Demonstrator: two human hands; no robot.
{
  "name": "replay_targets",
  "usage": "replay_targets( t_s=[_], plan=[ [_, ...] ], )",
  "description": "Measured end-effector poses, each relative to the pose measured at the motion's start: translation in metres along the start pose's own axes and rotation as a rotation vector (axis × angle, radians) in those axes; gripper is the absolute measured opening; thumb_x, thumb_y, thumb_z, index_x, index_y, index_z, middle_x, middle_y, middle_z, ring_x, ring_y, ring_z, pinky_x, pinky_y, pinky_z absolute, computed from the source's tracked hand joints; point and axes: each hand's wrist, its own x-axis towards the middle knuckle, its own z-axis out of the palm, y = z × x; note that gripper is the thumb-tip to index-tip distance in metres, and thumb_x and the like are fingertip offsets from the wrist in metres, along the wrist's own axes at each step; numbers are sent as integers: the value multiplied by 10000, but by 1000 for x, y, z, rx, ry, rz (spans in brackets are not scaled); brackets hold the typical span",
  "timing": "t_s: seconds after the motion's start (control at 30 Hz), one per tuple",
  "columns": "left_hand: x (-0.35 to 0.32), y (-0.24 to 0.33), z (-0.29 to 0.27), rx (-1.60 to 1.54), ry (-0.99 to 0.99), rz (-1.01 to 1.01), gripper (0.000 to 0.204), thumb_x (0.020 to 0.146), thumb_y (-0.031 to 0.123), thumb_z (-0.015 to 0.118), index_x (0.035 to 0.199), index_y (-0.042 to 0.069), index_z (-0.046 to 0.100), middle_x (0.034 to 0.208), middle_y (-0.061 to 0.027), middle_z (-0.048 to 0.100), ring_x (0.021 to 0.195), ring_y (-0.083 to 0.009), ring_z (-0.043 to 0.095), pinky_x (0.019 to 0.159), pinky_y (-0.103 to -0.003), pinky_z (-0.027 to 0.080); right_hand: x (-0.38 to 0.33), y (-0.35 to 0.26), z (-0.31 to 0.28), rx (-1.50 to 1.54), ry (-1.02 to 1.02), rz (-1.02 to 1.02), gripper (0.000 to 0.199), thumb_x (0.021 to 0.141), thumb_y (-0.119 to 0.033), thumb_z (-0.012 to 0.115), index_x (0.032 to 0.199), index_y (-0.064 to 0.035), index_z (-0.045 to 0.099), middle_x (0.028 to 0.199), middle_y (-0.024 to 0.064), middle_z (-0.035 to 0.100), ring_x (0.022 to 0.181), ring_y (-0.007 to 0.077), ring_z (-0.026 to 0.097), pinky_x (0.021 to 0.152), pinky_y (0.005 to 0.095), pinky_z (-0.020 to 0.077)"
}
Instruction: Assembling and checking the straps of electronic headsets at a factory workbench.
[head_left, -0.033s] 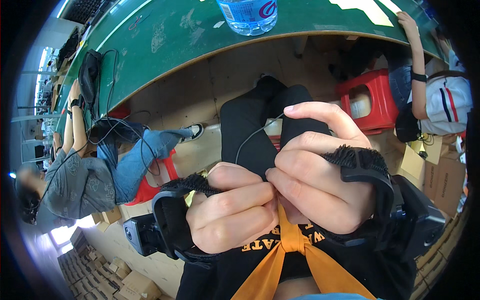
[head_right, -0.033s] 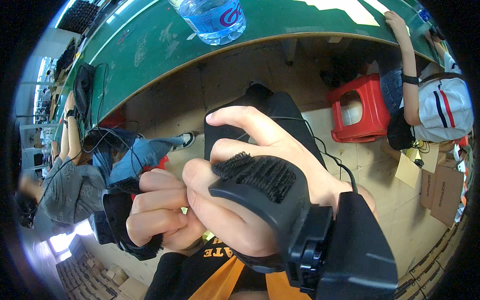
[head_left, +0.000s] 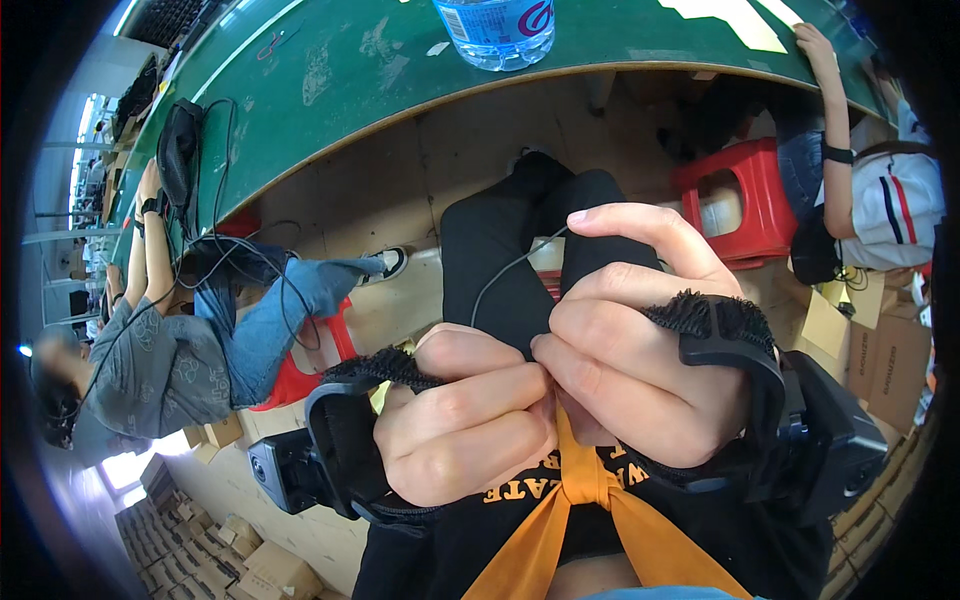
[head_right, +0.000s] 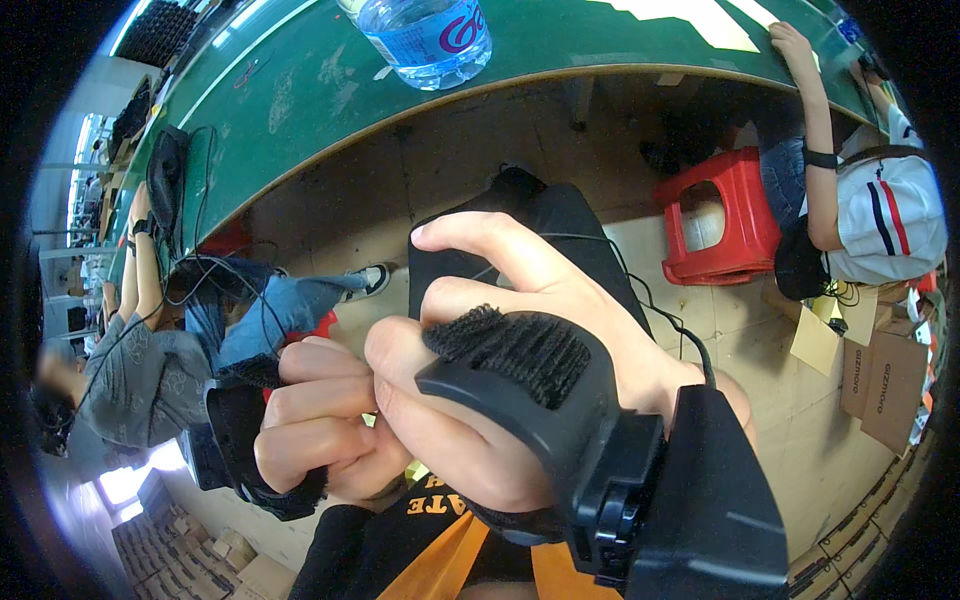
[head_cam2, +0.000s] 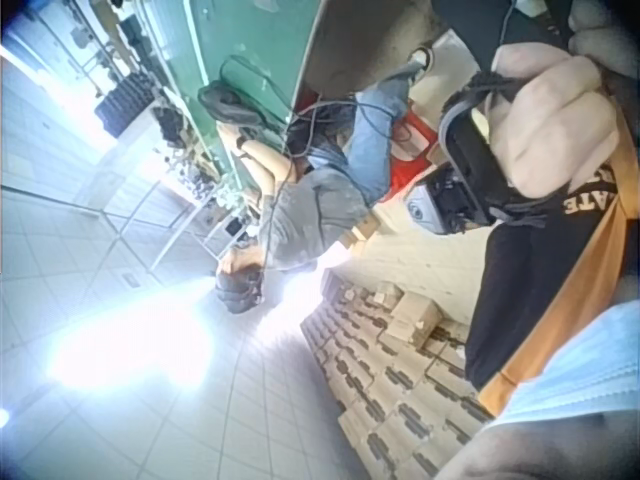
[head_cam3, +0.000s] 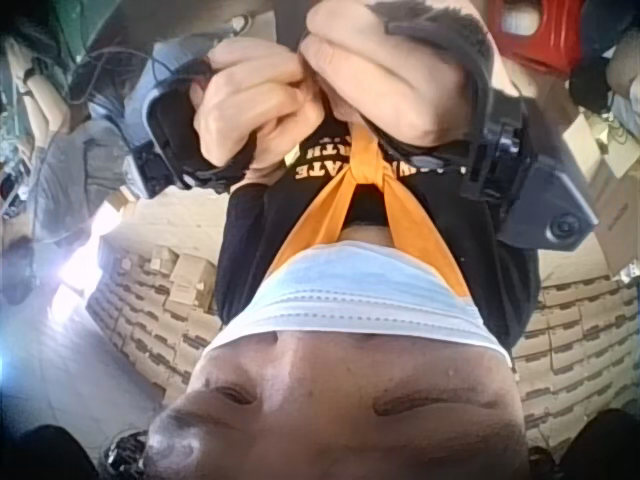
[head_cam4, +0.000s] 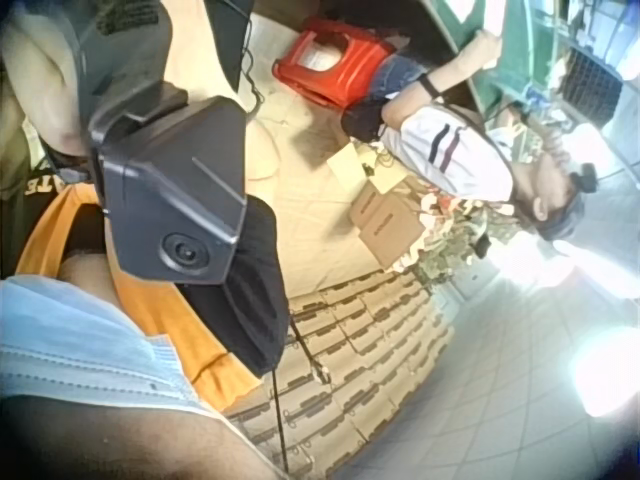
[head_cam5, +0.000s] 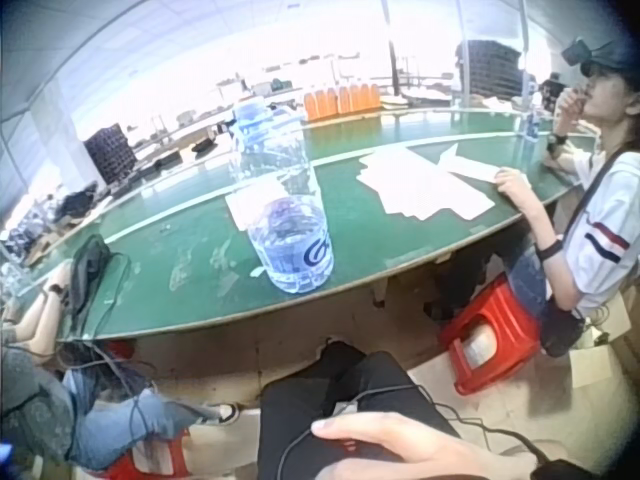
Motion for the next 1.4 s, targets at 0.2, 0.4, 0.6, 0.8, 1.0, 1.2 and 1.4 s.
replay_targets(
  t_s=[0.2,0.4,0.6,0.8,1.0,1.2,1.4],
  plan=[
    [-1,-1,4,-22,31,-64,341,604,-107,738,873,14,566,899,-136,595,716,-248,581,604,-299,483,2,5,7,-2,53,-45,307,504,-133,654,768,24,639,767,78,568,656,203,604,853,478,484],
    [-10,3,11,-209,213,-375,307,627,-101,728,828,38,543,859,-106,609,731,-237,583,653,-315,468,-13,36,28,214,186,-137,181,641,20,623,822,16,635,800,109,584,677,226,609,829,419,489],
    [-80,-78,42,381,-13,-434,185,786,48,624,956,57,550,872,-103,585,756,-256,583,674,-358,459,-31,114,118,501,348,328,116,841,6,532,918,8,619,780,73,559,710,131,562,650,266,456],
    [-198,-150,102,682,-535,-627,283,870,212,511,1120,81,516,1101,-129,546,1028,-299,492,853,-414,361,-83,215,232,945,189,873,138,903,-128,510,866,-44,614,657,8,546,575,78,487,547,223,394],
    [-226,-151,133,757,-936,-857,489,865,264,467,1327,105,448,1365,-152,448,1314,-377,325,1121,-452,197,-124,252,293,1071,197,1055,90,809,-51,570,889,-12,584,718,51,586,634,134,569,600,273,476],
    [-217,-160,144,787,-919,-871,479,850,206,465,1269,-26,481,1309,-235,469,1243,-384,415,1089,-462,259,-133,266,314,900,231,968,171,754,45,562,911,-24,554,712,51,549,639,142,568,617,263,486],
    [-226,-162,150,810,-893,-846,452,859,217,436,1246,-5,506,1294,-212,490,1244,-372,413,1090,-452,253,-132,261,308,901,203,1000,159,749,59,546,890,-14,553,751,62,557,682,155,569,656,293,484]
  ],
)
